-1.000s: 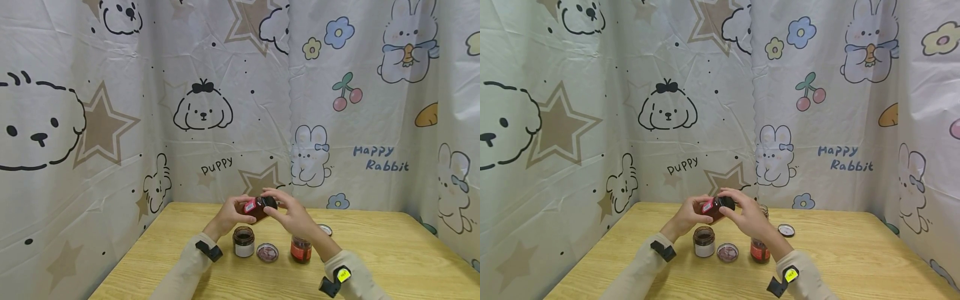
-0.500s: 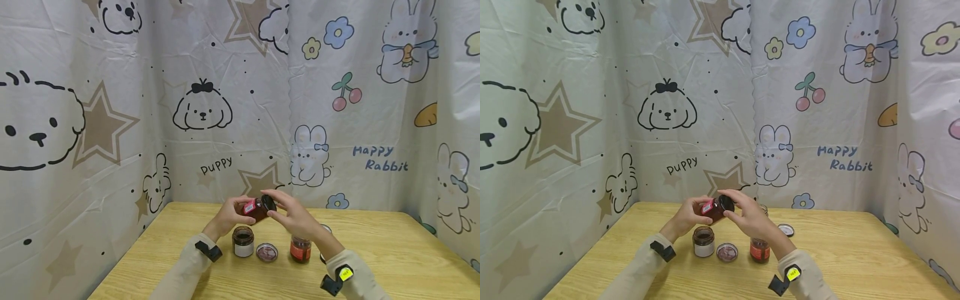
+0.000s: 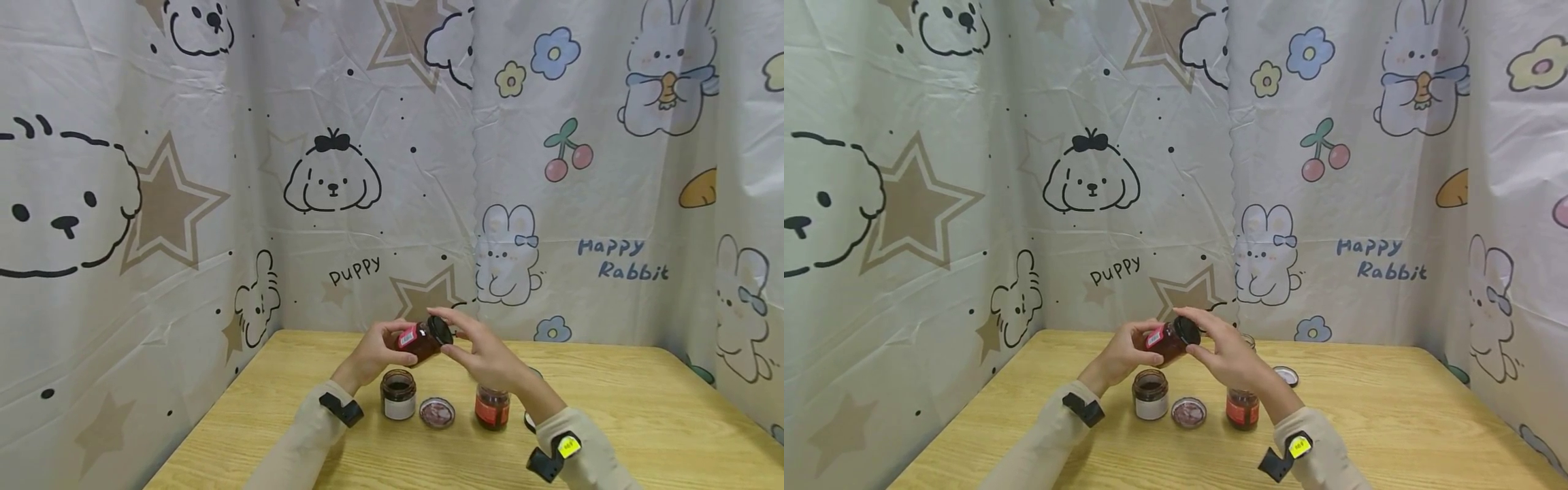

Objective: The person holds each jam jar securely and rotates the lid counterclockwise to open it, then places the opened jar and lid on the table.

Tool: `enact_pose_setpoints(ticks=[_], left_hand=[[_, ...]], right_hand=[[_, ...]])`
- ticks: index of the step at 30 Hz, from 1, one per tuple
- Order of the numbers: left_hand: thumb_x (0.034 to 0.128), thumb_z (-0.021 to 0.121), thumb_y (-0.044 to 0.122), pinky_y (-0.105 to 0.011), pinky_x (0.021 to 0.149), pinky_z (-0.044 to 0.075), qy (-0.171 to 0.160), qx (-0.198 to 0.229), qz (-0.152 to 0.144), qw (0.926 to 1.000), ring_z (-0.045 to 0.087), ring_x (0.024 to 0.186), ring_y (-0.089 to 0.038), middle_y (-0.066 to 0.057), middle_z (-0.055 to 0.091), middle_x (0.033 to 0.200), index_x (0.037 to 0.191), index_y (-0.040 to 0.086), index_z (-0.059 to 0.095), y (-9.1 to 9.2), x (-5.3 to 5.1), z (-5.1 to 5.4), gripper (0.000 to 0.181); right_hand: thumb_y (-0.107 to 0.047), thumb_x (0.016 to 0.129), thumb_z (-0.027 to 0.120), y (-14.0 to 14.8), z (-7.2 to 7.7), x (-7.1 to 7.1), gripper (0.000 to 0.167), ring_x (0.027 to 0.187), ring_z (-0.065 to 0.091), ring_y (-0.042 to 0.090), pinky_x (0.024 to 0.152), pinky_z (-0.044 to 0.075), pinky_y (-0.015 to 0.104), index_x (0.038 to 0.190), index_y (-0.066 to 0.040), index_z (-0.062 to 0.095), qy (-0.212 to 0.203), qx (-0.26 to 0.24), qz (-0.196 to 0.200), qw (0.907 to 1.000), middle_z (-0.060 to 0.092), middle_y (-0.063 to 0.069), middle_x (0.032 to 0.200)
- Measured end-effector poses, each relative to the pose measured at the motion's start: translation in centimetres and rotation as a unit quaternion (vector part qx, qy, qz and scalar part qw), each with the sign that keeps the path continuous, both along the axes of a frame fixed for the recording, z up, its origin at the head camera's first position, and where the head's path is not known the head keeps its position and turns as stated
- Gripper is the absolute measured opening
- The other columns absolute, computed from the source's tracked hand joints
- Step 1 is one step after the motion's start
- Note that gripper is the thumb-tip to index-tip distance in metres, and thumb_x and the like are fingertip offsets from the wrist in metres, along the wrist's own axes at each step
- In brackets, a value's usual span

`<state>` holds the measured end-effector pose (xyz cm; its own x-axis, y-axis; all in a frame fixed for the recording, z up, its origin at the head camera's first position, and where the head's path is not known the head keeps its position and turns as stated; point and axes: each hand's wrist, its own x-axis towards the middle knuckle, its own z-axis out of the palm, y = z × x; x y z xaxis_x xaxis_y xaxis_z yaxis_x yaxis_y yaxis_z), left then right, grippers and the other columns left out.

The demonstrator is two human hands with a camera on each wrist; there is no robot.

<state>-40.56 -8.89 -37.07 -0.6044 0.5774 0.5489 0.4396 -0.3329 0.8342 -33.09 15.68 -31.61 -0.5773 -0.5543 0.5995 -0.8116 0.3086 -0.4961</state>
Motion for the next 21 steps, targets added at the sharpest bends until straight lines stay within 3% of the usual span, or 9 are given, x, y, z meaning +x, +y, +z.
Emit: enact_pose_setpoints(ticks=[7,14,21], left_hand=[[0.0801,0.09,0.014,-0.032,0.084,0.057,-0.003,0.006,-0.006,1.0,0.066,0.102,-0.021,-0.011,0.065,0.117,0.124,0.004,0.072,0.02,0.0,-0.02,0.048],[0.0786,0.09,0.011,-0.034,0.084,0.058,-0.021,0.009,0.004,0.9997,0.066,0.102,-0.022,-0.013,0.061,0.118,0.127,-0.007,0.068,-0.01,0.06,0.05,0.056],[0.0801,0.087,0.003,-0.034,0.083,0.058,-0.033,0.017,-0.006,0.9993,0.067,0.102,-0.023,-0.013,0.063,0.122,0.126,-0.001,0.07,-0.1,0.0,0.01,0.049]], right_hand=[[0.014,0.095,0.062,0.03,0.12,0.02,0.055,0.144,0.039,0.036,0.109,0.039,0.059,0.146,-0.005,0.055,0.013,0.0,0.024,0.9996,0.043,0.012,0.157],[0.014,0.097,0.059,0.1,0.31,-0.12,0.05,0.145,0.037,0.037,0.112,0.036,0.052,0.144,0.002,0.053,-0.015,-0.041,0.039,0.9983,0.043,0.017,0.156],[0.011,0.099,0.06,0.27,0.25,-0.22,0.051,0.14,0.045,0.038,0.113,0.037,0.045,0.147,-0.003,0.052,-0.036,-0.072,0.031,0.9963,0.043,0.014,0.157]])
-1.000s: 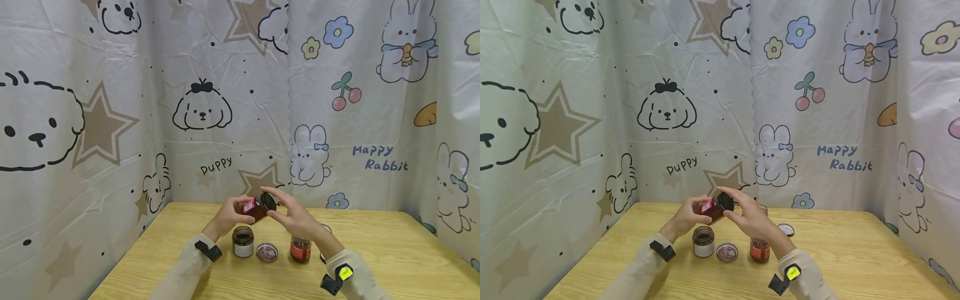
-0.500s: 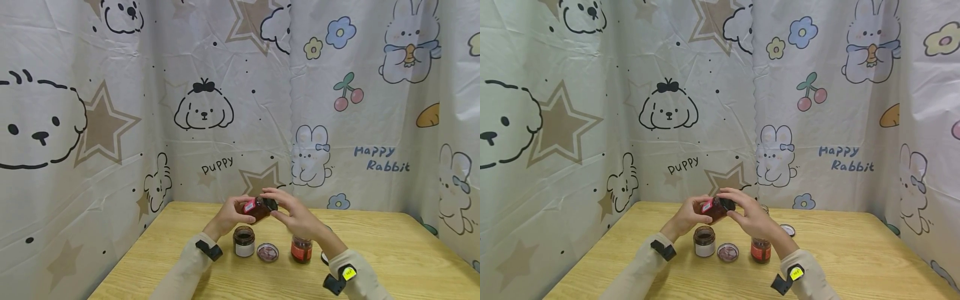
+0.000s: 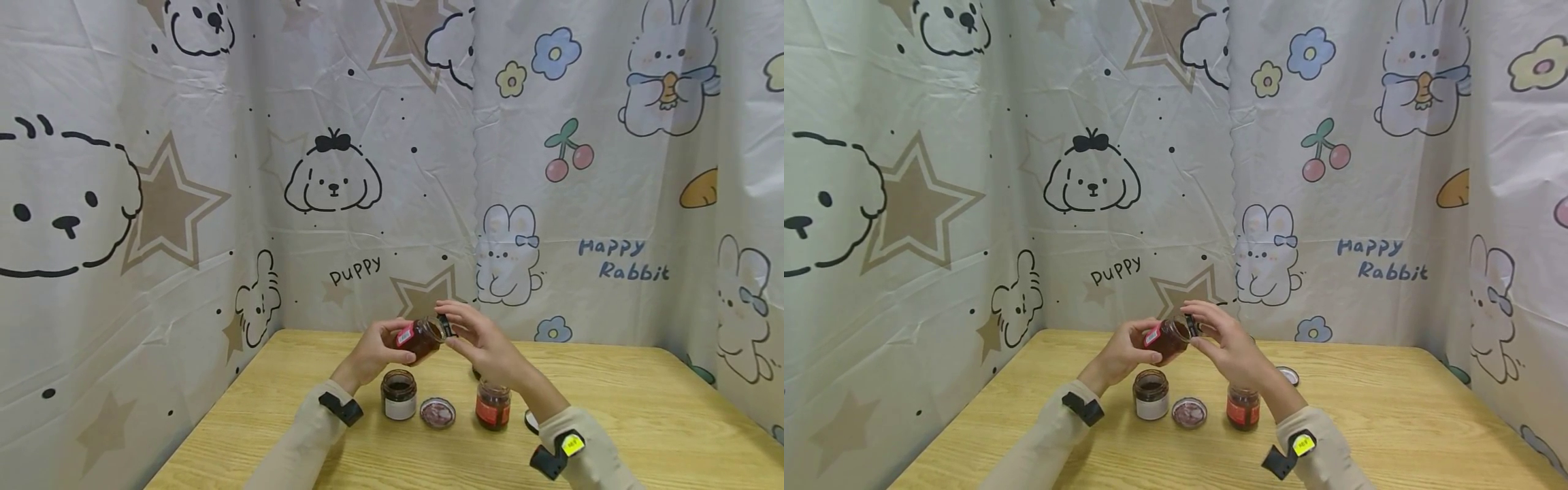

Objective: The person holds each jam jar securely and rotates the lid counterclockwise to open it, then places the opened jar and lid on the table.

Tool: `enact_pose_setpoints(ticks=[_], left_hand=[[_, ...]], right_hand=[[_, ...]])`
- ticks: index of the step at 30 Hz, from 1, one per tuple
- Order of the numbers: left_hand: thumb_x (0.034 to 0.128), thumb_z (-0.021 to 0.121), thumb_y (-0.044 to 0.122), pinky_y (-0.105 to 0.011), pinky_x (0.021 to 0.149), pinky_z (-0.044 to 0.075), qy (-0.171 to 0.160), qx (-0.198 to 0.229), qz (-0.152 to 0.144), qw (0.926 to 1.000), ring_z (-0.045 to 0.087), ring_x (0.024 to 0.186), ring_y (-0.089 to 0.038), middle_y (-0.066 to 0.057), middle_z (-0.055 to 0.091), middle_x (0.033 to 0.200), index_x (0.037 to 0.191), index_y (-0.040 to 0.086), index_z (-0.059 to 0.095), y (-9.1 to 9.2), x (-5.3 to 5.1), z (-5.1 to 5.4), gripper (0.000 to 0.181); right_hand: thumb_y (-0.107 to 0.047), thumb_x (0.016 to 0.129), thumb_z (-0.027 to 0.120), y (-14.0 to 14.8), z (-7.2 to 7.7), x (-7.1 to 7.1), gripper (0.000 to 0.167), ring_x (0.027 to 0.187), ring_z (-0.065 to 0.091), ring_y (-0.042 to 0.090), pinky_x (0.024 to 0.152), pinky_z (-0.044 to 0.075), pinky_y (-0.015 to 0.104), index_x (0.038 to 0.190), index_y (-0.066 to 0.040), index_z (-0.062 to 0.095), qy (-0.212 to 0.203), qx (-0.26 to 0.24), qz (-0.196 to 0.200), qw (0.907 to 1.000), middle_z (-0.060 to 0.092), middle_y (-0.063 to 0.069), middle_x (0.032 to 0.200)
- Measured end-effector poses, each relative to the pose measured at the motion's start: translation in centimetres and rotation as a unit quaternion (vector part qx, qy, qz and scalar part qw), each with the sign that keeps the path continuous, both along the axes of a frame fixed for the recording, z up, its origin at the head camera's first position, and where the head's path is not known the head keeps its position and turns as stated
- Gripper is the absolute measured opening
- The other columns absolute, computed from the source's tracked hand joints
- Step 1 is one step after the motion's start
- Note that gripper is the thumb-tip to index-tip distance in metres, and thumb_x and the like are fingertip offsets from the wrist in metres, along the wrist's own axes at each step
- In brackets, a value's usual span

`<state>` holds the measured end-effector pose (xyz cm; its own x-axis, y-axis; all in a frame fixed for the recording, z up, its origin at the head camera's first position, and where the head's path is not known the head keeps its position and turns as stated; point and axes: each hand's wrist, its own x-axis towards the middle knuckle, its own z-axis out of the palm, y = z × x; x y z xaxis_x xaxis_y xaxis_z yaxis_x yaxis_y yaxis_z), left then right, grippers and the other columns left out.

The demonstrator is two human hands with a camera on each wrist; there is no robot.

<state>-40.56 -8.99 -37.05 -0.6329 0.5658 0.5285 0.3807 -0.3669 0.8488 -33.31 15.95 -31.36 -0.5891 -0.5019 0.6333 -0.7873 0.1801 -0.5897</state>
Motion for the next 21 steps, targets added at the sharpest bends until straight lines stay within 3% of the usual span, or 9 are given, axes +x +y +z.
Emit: enact_pose_setpoints(ticks=[6,13,21], left_hand=[[0.0801,0.088,0.004,-0.035,0.082,0.059,-0.001,0.001,-0.002,1.0,0.069,0.1,-0.022,-0.013,0.065,0.121,0.123,0.006,0.072,-0.14,-0.15,-0.18,0.046],[0.0785,0.087,0.001,-0.035,0.081,0.059,-0.003,0.002,0.003,1.0,0.07,0.098,-0.022,-0.012,0.069,0.118,0.124,0.005,0.071,-0.1,-0.13,-0.13,0.049],[0.0768,0.089,0.002,-0.034,0.081,0.058,0.011,0.001,0.014,0.9998,0.068,0.096,-0.02,-0.009,0.067,0.121,0.123,0.006,0.069,-0.03,-0.08,-0.15,0.051]], right_hand=[[0.01,0.1,0.058,-0.03,-0.03,-0.07,0.052,0.14,0.045,0.041,0.11,0.04,0.042,0.149,-0.005,0.048,-0.025,-0.027,0.01,0.9993,0.04,0.014,0.158],[0.006,0.101,0.06,0.02,-0.11,-0.05,0.053,0.138,0.045,0.046,0.108,0.043,0.038,0.151,-0.009,0.047,-0.025,-0.046,-0.004,0.9986,0.037,0.013,0.161],[0.011,0.099,0.059,-0.38,-0.41,-0.14,0.05,0.13,0.051,0.047,0.099,0.052,0.035,0.146,0.003,0.043,-0.045,-0.118,0.012,0.9919,0.034,0.021,0.159]])
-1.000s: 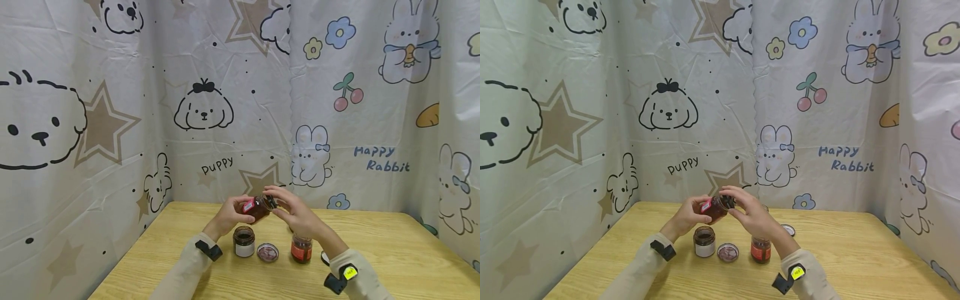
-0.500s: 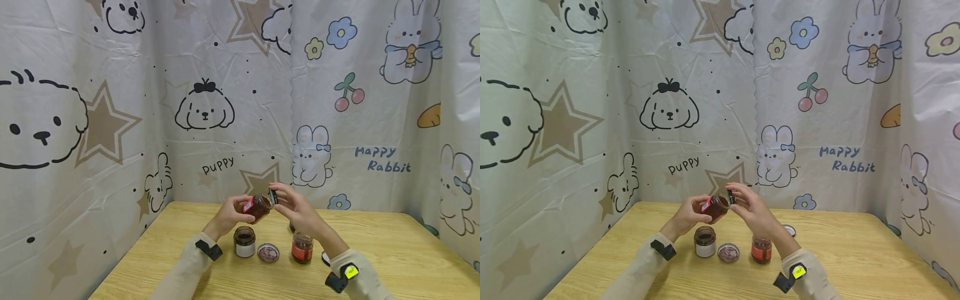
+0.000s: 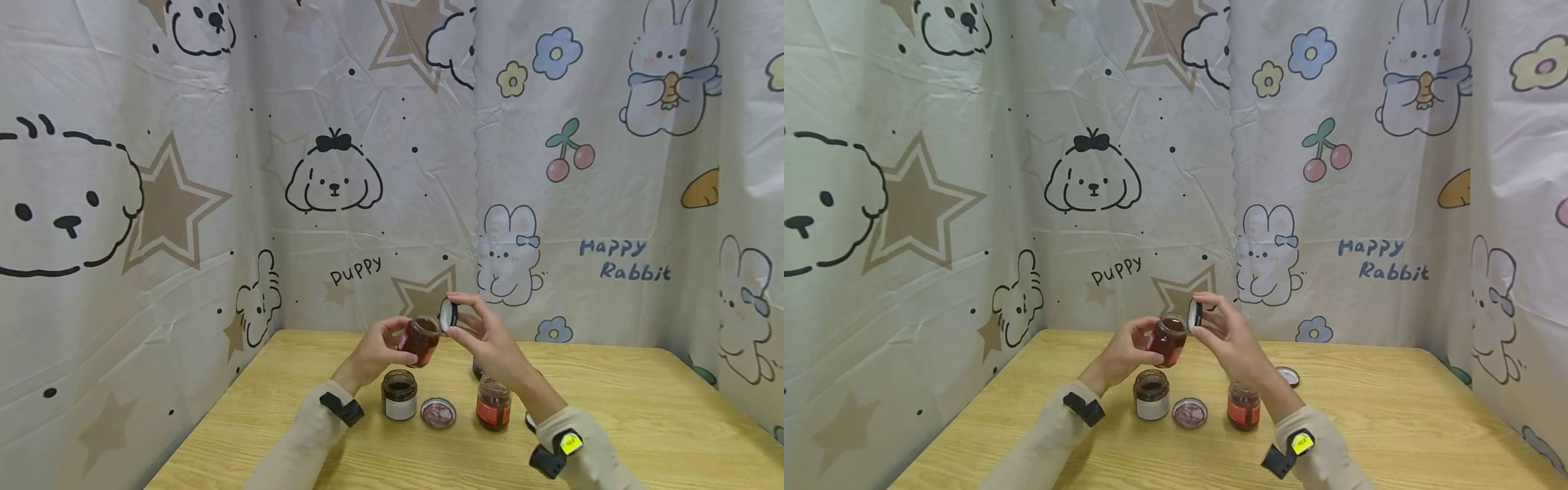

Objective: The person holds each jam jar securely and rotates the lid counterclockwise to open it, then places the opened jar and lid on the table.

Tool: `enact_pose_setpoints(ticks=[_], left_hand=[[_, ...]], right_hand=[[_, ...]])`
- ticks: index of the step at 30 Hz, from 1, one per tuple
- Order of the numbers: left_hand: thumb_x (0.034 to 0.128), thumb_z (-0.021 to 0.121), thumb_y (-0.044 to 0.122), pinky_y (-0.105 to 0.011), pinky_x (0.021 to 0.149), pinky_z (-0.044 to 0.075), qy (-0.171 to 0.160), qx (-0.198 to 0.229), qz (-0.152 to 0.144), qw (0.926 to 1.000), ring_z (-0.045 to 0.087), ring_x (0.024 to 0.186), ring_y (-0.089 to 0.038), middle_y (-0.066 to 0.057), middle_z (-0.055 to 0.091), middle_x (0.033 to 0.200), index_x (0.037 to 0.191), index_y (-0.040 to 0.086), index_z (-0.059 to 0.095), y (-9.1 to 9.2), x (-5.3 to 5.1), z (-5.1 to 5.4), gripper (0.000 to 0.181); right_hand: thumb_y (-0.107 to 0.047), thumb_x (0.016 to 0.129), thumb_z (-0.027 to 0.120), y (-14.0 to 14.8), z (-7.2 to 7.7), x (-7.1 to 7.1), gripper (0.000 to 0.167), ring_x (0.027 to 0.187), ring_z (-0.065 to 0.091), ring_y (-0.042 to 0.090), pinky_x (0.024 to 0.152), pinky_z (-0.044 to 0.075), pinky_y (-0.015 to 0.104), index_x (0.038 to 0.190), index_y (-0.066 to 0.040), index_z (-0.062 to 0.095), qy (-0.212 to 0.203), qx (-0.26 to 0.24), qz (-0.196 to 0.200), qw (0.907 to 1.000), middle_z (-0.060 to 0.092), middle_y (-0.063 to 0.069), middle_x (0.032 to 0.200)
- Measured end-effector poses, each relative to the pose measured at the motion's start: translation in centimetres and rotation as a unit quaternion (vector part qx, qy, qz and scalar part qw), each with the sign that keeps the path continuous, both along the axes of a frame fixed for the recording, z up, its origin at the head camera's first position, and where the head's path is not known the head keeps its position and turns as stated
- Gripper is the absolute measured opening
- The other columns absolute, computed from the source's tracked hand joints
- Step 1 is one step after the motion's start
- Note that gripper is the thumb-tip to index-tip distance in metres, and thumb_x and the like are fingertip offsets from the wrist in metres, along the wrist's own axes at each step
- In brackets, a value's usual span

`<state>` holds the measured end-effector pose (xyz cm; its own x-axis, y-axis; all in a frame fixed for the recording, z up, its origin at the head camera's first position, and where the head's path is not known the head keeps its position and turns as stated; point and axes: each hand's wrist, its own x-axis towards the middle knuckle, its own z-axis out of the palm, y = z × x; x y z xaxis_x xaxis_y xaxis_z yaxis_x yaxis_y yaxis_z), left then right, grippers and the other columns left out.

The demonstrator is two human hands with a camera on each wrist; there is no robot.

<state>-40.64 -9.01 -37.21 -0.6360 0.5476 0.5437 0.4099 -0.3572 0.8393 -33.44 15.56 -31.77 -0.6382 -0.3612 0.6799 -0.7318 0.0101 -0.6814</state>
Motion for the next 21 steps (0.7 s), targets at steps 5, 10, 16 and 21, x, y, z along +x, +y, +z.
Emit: enact_pose_setpoints(ticks=[5,10,16,21], left_hand=[[0.0771,0.087,-0.002,-0.034,0.082,0.058,0.0,0.007,0.001,1.0,0.068,0.097,-0.022,-0.009,0.066,0.119,0.121,0.004,0.067,0.1,-0.1,0.0,0.049],[0.0767,0.087,-0.001,-0.035,0.083,0.058,0.005,0.007,0.008,0.9999,0.068,0.097,-0.022,-0.01,0.067,0.12,0.12,0.004,0.066,0.6,-0.2,0.2,0.048],[0.076,0.085,-0.004,-0.035,0.083,0.058,0.003,0.018,0.011,0.9998,0.068,0.097,-0.023,-0.01,0.066,0.12,0.122,0.002,0.063,0.8,0.0,0.3,0.052],[0.0744,0.082,-0.009,-0.036,0.083,0.059,0.003,0.021,0.029,0.9993,0.069,0.097,-0.023,-0.01,0.066,0.12,0.122,-0.001,0.061,0.6,0.1,0.2,0.053]], right_hand=[[0.012,0.098,0.061,-0.3,-0.2,-0.1,0.049,0.132,0.05,0.047,0.095,0.054,0.034,0.142,0.006,0.04,-0.032,-0.042,0.001,0.9986,0.035,0.021,0.155],[0.013,0.097,0.061,-0.2,-0.2,-0.1,0.049,0.138,0.042,0.049,0.095,0.054,0.032,0.136,0.008,0.033,-0.064,-0.075,0.007,0.9951,0.033,0.021,0.152],[0.01,0.094,0.065,-0.5,-0.7,-0.2,0.05,0.128,0.056,0.034,0.091,0.055,0.03,0.132,0.004,0.033,-0.088,-0.081,-0.007,0.9928,0.033,0.021,0.148],[0.009,0.093,0.068,-1.0,-1.1,-0.3,0.057,0.105,0.063,0.016,0.086,0.055,0.026,0.139,0.002,0.034,-0.101,-0.064,-0.006,0.9928,0.033,0.022,0.136]])
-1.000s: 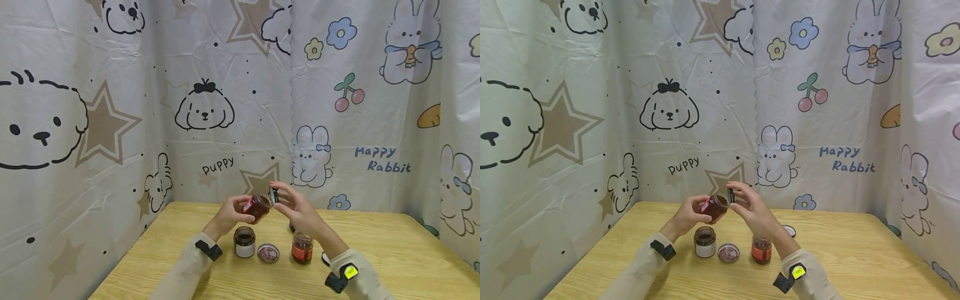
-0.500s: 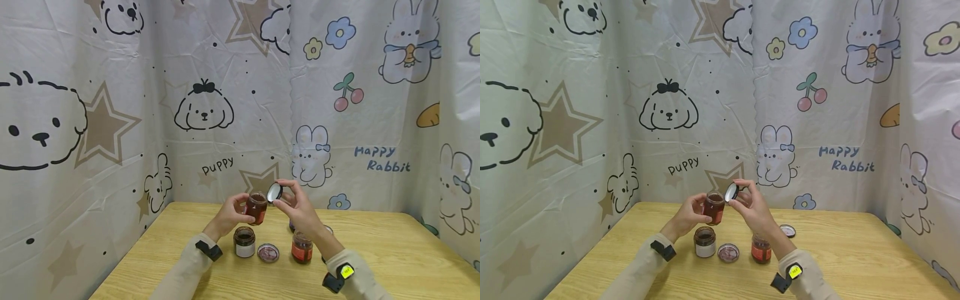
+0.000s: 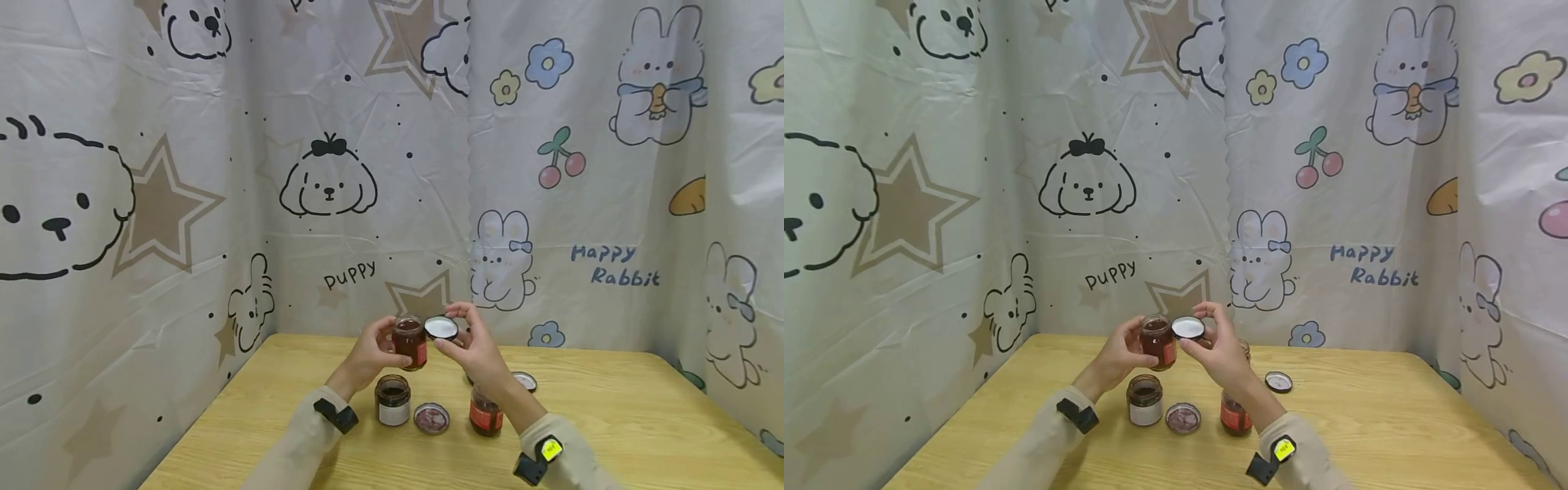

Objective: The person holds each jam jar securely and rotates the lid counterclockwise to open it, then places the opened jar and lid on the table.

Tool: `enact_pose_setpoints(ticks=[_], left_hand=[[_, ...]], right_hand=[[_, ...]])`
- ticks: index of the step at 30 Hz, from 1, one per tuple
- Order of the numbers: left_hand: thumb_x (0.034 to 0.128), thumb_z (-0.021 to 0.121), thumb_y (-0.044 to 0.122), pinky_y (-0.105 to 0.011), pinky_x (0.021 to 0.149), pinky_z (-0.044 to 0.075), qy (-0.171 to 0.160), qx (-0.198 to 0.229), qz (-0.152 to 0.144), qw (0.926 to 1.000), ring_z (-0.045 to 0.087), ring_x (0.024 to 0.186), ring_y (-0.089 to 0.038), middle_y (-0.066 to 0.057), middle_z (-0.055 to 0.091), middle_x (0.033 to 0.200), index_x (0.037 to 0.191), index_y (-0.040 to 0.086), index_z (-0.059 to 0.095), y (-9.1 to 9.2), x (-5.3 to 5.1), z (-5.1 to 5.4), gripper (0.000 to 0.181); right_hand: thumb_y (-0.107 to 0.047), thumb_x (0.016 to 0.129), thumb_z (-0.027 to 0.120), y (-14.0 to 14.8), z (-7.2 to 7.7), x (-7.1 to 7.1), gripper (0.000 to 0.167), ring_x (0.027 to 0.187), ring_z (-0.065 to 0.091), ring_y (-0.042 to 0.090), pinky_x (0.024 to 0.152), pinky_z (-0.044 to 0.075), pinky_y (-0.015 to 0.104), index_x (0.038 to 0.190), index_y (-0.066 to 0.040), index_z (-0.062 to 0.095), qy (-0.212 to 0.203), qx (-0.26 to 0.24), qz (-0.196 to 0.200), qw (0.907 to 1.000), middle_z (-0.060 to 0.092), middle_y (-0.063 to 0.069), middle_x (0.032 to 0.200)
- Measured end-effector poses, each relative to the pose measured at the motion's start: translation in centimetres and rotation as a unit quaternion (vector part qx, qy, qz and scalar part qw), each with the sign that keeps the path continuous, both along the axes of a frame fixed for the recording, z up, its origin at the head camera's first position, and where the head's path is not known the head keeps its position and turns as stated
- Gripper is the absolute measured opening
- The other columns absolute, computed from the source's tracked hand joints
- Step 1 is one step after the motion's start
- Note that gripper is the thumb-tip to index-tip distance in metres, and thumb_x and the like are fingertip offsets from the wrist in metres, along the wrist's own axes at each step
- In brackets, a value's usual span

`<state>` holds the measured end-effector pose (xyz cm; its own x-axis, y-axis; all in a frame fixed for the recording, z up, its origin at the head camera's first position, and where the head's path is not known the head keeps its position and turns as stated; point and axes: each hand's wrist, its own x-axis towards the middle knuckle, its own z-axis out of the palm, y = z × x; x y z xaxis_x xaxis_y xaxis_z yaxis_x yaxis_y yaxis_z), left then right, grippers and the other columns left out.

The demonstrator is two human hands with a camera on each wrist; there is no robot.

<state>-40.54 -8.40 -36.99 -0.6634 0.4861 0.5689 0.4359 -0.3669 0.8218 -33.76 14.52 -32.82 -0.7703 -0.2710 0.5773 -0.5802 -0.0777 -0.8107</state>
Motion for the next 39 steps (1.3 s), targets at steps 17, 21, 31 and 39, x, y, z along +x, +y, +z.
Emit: enact_pose_setpoints(ticks=[17,21,31,39], left_hand=[[0.0745,0.083,-0.011,-0.037,0.077,0.059,-0.015,-0.068,0.073,0.9949,0.071,0.094,-0.028,-0.012,0.063,0.118,0.115,-0.003,0.056,-0.7,-0.4,-0.5,0.049],[0.0752,0.083,-0.011,-0.035,0.077,0.058,-0.027,-0.073,0.117,0.99,0.07,0.097,-0.027,-0.013,0.062,0.121,0.116,-0.001,0.056,-1.0,-1.1,-0.9,0.05],[0.0748,0.086,-0.007,-0.031,0.074,0.051,-0.034,-0.092,0.225,0.9694,0.065,0.086,-0.019,-0.008,0.065,0.111,0.109,0.001,0.058,-2.1,-3.7,-1.6,0.045],[0.07,0.087,-0.008,-0.032,0.072,0.048,-0.038,-0.116,0.278,0.9528,0.061,0.087,-0.022,-0.005,0.065,0.103,0.105,0.0,0.06,-2.0,-5.0,-3.6,0.045]], right_hand=[[-0.001,0.086,0.078,-0.8,-1.3,-1.1,0.069,0.117,0.053,0.036,0.092,0.053,0.044,0.149,-0.009,0.05,0.008,0.158,-0.164,0.9737,0.048,0.023,0.128],[-0.007,0.085,0.079,-1.5,-1.7,-1.9,0.07,0.114,0.054,0.036,0.09,0.049,0.051,0.15,-0.007,0.051,-0.015,0.224,-0.219,0.9497,0.052,0.023,0.128],[-0.007,0.084,0.08,-4.1,-3.1,-4.7,0.073,0.117,0.048,0.043,0.085,0.049,0.051,0.15,-0.004,0.05,-0.063,0.278,-0.295,0.912,0.048,0.026,0.129],[-0.003,0.079,0.076,-5.5,-5.3,-6.0,0.072,0.119,0.045,0.049,0.094,0.045,0.056,0.147,0.0,0.052,-0.079,0.293,-0.334,0.8923,0.047,0.029,0.126]])
